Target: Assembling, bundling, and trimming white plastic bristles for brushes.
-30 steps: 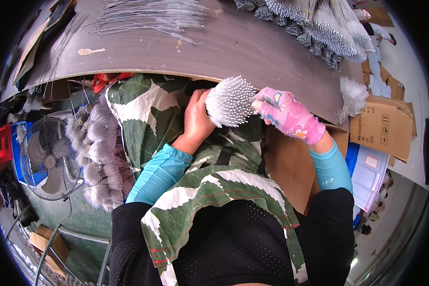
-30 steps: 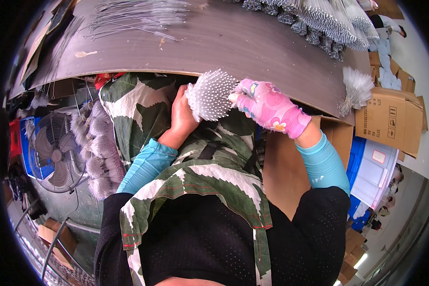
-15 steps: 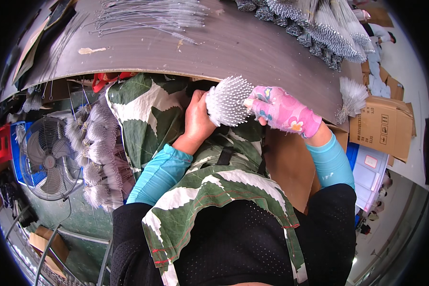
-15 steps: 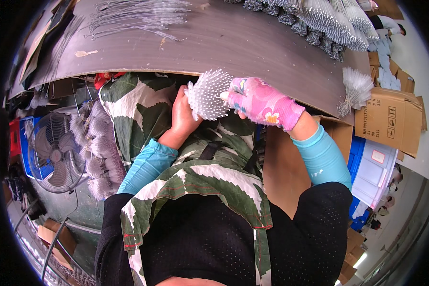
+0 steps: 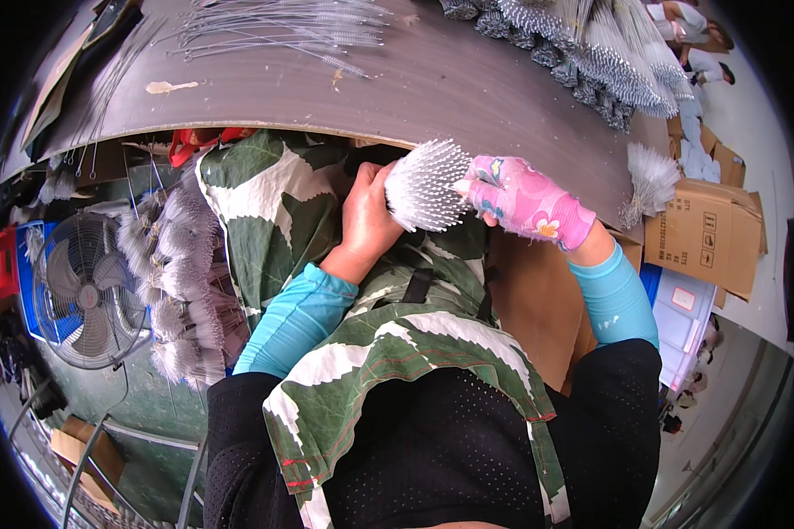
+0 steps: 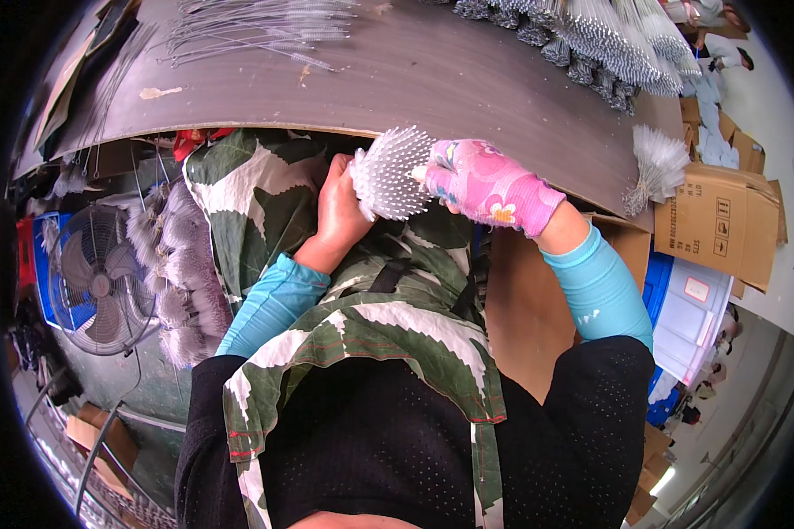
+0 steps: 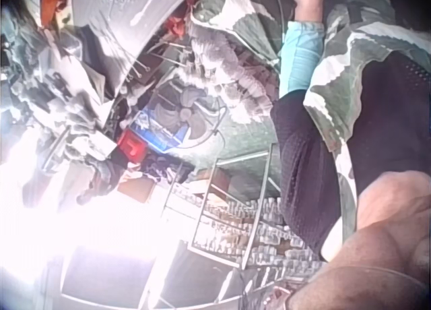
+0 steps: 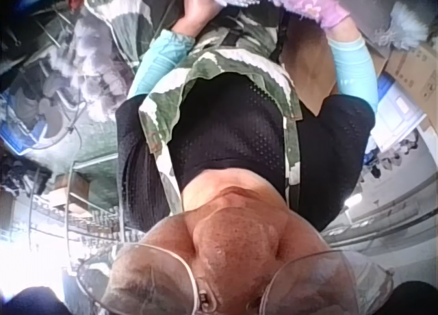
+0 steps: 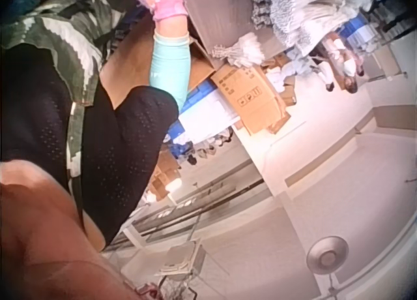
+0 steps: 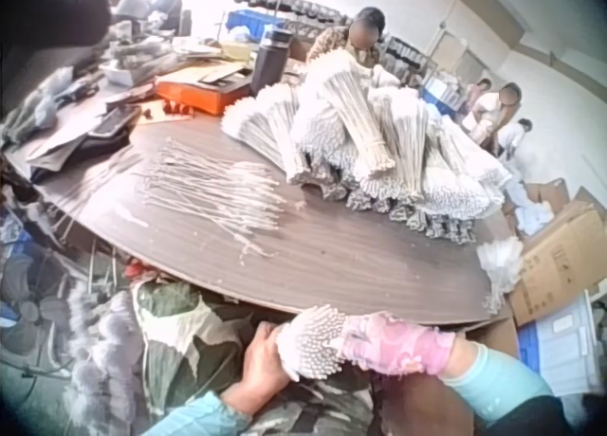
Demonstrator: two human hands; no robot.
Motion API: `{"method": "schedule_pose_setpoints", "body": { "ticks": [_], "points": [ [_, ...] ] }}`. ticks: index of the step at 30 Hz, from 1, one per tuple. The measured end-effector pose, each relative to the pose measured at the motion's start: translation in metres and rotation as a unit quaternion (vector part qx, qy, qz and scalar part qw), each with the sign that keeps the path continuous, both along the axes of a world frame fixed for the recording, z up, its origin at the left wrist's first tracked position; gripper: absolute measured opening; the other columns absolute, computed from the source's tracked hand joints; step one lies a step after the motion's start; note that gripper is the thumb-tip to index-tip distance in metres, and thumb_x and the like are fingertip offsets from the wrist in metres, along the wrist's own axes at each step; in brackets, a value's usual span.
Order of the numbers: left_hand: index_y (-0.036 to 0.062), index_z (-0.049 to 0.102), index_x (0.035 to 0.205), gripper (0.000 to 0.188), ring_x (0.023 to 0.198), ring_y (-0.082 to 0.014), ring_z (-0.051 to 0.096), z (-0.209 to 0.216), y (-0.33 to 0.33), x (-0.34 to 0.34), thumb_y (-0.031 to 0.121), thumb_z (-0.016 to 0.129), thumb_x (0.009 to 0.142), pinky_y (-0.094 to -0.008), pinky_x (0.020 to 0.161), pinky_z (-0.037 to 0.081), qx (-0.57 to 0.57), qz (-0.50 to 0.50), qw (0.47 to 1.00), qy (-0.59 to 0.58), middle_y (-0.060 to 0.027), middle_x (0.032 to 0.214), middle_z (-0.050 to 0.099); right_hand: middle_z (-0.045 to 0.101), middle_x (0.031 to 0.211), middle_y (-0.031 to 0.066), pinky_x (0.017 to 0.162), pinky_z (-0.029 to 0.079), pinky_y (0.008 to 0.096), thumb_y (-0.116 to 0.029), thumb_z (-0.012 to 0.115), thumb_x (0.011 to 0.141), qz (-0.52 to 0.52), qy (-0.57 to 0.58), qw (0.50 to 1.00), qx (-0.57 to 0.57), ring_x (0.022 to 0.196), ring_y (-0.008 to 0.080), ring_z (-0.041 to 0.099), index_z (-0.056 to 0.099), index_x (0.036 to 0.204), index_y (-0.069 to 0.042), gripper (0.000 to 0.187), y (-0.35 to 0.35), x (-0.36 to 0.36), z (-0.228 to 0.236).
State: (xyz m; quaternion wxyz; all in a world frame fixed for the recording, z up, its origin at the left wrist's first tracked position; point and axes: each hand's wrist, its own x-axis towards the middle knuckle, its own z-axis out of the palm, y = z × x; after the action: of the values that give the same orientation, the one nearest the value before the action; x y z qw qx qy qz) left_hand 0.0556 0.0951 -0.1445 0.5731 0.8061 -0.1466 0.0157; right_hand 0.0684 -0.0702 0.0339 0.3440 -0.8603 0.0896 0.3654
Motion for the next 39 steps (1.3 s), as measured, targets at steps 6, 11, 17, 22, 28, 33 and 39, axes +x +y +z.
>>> {"method": "schedule_pose_setpoints", "body": {
  "ticks": [6, 11, 17, 22, 28, 33, 39],
  "points": [
    [0.0062, 0.059, 0.112, 0.049, 0.084, -0.0304, 0.059, -0.001, 0.000, 0.001, 0.013, 0.073, 0.066, -0.0372, 0.073, 0.049, 0.012, 0.005, 1.000, -0.007, -0.0134, 0.094, 0.054, 0.058, 0.064, 0.0122, 0.058, 0.046, 0.0354, -0.028, 0.057, 0.090, 0.058, -0.059, 0.996, -0.021, 0.055, 0.0215, 0.056, 0.058, 0.083, 0.000, 0.029, -0.005, 0.003, -0.005],
    [0.0057, 0.059, 0.113, 0.050, 0.085, -0.0308, 0.059, 0.000, -0.001, 0.001, 0.014, 0.074, 0.066, -0.0376, 0.073, 0.049, 0.025, -0.003, 1.000, 0.000, -0.0135, 0.095, 0.054, 0.058, 0.062, 0.0105, 0.055, 0.045, 0.0347, -0.031, 0.058, 0.089, 0.182, -0.145, 0.969, -0.084, 0.053, 0.0202, 0.056, 0.060, 0.080, -0.002, 0.030, -0.009, 0.010, -0.004],
    [0.0044, 0.058, 0.113, 0.049, 0.086, -0.0323, 0.059, -0.003, 0.001, 0.001, 0.014, 0.073, 0.067, -0.0383, 0.075, 0.049, 0.016, -0.011, 1.000, 0.014, -0.0143, 0.096, 0.055, 0.053, 0.061, -0.0028, 0.041, 0.033, 0.0186, -0.037, 0.053, 0.091, -0.033, 0.087, 0.994, 0.064, 0.048, 0.0025, 0.044, 0.062, 0.085, -0.007, 0.031, -0.016, 0.022, 0.020],
    [0.0028, 0.058, 0.107, 0.043, 0.088, -0.0340, 0.058, -0.011, 0.000, 0.001, 0.014, 0.073, 0.067, -0.0392, 0.077, 0.048, -0.005, -0.026, 1.000, 0.007, -0.0155, 0.097, 0.055, 0.051, 0.067, -0.0042, 0.040, 0.030, 0.0144, -0.036, 0.052, 0.092, -0.147, -0.007, 0.971, 0.189, 0.048, -0.0003, 0.041, 0.060, 0.103, -0.005, 0.034, -0.042, 0.004, -0.002],
    [0.0023, 0.057, 0.106, 0.047, 0.090, -0.0350, 0.057, -0.011, -0.003, 0.006, 0.016, 0.076, 0.066, -0.0399, 0.079, 0.048, -0.021, -0.058, 0.998, -0.008, -0.0161, 0.097, 0.055, 0.050, 0.066, -0.0043, 0.041, 0.030, 0.0144, -0.022, 0.058, 0.090, -0.232, -0.081, 0.949, 0.196, 0.048, 0.0004, 0.040, 0.060, 0.104, -0.005, 0.022, -0.058, -0.016, -0.035],
    [0.0022, 0.053, 0.120, 0.058, 0.107, -0.0231, 0.059, -0.003, 0.002, 0.004, 0.013, 0.078, 0.069, -0.0332, 0.091, 0.046, -0.125, -0.093, 0.982, 0.109, -0.0118, 0.116, 0.060, 0.056, 0.084, -0.0019, 0.061, 0.046, 0.0209, -0.009, 0.059, 0.087, -0.202, -0.124, 0.954, 0.185, 0.074, 0.0054, 0.054, 0.059, 0.109, -0.003, 0.023, -0.052, -0.031, -0.052],
    [0.0011, 0.057, 0.116, 0.044, 0.106, -0.0179, 0.059, 0.012, 0.008, 0.003, 0.004, 0.069, 0.074, -0.0306, 0.091, 0.045, -0.136, -0.117, 0.975, 0.129, -0.0083, 0.113, 0.063, 0.056, 0.106, 0.0033, 0.079, 0.047, 0.0250, 0.001, 0.063, 0.080, -0.172, -0.169, 0.935, 0.262, 0.094, 0.0090, 0.052, 0.051, 0.123, -0.004, 0.045, -0.033, -0.036, -0.054]
  ]
}}
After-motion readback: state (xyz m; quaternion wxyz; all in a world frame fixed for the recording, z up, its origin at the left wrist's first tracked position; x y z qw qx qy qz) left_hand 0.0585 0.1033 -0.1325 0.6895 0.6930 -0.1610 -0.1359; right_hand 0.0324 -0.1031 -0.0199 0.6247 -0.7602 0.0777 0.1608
